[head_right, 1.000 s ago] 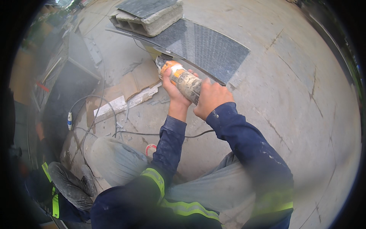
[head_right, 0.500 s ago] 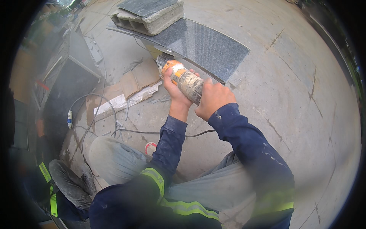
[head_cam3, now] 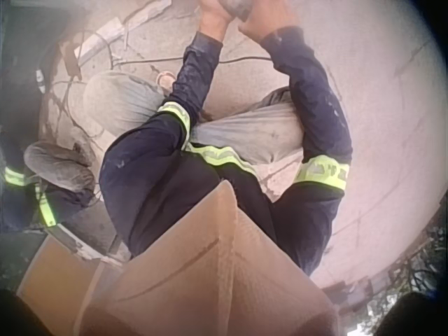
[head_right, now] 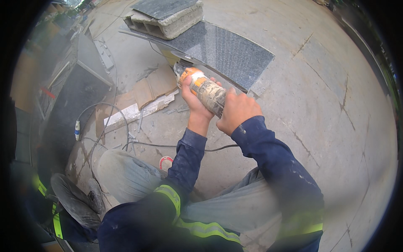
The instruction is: The person uses an angle grinder to cut a rectangular stone slab placed on a cinder block. The person holds the tool with both hands and moves it along the slab surface, then repositions the slab and continues cutting.
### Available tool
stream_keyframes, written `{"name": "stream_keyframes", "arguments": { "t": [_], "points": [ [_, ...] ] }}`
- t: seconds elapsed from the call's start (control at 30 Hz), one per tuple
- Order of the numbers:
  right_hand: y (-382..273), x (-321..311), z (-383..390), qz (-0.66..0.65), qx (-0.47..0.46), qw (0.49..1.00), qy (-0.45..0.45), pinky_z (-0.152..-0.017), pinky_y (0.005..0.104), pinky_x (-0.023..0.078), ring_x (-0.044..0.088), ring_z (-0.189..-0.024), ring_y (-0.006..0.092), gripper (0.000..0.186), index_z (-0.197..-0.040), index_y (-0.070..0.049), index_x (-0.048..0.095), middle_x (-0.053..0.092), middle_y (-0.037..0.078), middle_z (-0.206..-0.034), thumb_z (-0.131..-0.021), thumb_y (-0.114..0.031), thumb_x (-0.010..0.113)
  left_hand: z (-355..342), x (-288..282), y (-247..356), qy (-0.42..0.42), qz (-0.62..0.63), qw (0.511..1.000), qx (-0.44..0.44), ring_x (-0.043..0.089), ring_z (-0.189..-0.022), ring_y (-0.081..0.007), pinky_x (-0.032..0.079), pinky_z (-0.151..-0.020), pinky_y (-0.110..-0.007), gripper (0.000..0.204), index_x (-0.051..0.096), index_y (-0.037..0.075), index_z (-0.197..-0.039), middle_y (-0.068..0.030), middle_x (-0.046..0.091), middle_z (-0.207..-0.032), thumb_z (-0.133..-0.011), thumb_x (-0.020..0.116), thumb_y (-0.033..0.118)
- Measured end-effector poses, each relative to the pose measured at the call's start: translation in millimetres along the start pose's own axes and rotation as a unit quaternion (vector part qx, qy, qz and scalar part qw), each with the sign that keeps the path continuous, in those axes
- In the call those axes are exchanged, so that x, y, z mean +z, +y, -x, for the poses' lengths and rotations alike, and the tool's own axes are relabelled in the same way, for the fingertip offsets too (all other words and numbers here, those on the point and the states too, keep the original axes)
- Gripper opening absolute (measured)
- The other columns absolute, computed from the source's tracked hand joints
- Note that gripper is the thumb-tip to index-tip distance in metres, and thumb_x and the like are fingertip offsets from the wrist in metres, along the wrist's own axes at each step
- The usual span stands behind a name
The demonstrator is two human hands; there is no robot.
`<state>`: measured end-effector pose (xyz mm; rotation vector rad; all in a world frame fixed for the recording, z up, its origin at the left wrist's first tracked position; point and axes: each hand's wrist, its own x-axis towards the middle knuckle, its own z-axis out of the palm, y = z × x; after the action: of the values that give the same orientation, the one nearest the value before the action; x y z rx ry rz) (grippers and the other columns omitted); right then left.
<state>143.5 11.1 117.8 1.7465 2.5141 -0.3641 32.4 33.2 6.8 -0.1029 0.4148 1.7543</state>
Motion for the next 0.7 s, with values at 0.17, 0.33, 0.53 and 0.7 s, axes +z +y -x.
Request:
{"name": "stream_keyframes", "arguments": {
  "t": [0.17, 0.33, 0.53, 0.7],
  "points": [
    [-2, -6, 3, 0.002, 0.006, 1.0, -0.009, -0.074, 0.0454, 0.056, 0.067, -0.077, 0.0411, 0.046, -0.097, 0.004, 0.056, 0.066, 0.025, -0.079, -0.06, -0.019, 0.073, 2, 2, 0, -0.007, 0.005, 1.0, -0.006, 0.061, -0.073, -0.0287, 0.055, -0.062, -0.043, 0.047, 0.047, 0.011, -0.104, -0.012, 0.057, -0.082, -0.082, 0.053, 0.052],
    [-3, -13, 5, 0.004, 0.005, 1.0, -0.019, -0.074, 0.0448, 0.056, 0.067, -0.079, 0.0397, 0.044, -0.097, 0.003, 0.056, 0.066, 0.024, -0.081, -0.062, -0.018, 0.072, 4, 4, 0, -0.014, 0.006, 1.0, -0.01, 0.061, -0.072, -0.029, 0.054, -0.062, -0.044, 0.049, 0.047, 0.01, -0.104, -0.0119, 0.057, -0.082, -0.081, 0.053, 0.053],
    [2, -6, 3, -0.006, -0.003, 1.0, 0.0, -0.073, 0.0457, 0.056, 0.067, -0.077, 0.0409, 0.043, -0.094, 0.004, 0.056, 0.065, 0.025, -0.078, -0.061, -0.02, 0.072, 1, 1, -1, -0.012, 0.0, 1.0, -0.001, 0.061, -0.074, -0.0288, 0.054, -0.062, -0.044, 0.049, 0.047, 0.01, -0.104, -0.0125, 0.056, -0.083, -0.081, 0.053, 0.053],
    [5, 5, -5, -0.014, -0.013, 1.0, 0.004, -0.073, 0.0454, 0.056, 0.067, -0.077, 0.0408, 0.043, -0.094, 0.003, 0.057, 0.066, 0.025, -0.079, -0.061, -0.02, 0.072, -8, -5, -2, -0.013, -0.005, 1.0, 0.002, 0.061, -0.074, -0.0287, 0.054, -0.062, -0.042, 0.05, 0.046, 0.01, -0.105, -0.0125, 0.056, -0.084, -0.081, 0.054, 0.053]
  ]
}}
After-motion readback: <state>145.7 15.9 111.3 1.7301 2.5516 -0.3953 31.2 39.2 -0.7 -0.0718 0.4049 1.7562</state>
